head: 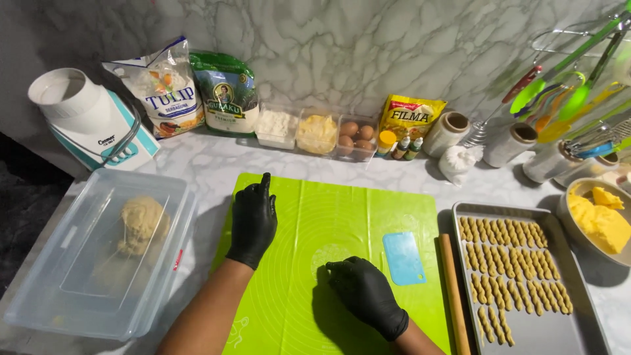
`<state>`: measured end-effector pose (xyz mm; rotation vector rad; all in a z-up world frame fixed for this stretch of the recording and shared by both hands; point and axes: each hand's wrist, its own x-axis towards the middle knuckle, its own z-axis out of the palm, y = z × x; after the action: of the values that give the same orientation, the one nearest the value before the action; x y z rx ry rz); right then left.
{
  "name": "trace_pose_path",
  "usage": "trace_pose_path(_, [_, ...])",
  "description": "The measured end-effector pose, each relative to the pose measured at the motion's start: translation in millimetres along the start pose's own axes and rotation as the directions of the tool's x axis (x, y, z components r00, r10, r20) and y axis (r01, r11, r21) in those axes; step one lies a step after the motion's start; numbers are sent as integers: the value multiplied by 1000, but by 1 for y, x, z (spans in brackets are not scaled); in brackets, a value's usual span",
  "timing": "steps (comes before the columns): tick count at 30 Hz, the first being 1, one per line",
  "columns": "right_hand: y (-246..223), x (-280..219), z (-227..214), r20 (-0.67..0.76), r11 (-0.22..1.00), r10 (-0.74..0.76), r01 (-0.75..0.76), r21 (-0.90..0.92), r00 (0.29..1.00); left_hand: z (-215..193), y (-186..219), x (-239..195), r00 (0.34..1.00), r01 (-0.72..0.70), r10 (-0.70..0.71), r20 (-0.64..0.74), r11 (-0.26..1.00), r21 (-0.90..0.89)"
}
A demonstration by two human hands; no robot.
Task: Twisting small strips of dough into spiral shapes using a wooden skewer and placing them on a baking tray.
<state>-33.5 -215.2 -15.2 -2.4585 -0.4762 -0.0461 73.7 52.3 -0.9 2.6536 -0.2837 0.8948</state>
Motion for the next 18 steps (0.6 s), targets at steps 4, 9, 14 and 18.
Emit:
trace_pose_path(4, [-10,-3,-3,55,743,208,-195,641,977,-20,80,-24,993,24,-79,-86,859,-511])
trace_pose_path(9, [-69,14,-57,568,-370,426,-437,820,704,-24,153,-66,955,145,151,253,507,-849])
trace_pose_path(14, [-8,9,-8,343,-98,471,-338,936,813,-23,132,-67,980,-19,164,110,632,-775])
trace_pose_path(18, [4,13,7,167,136,595,-303,943,786,-21,127,-74,974,3,203,103,442,-897])
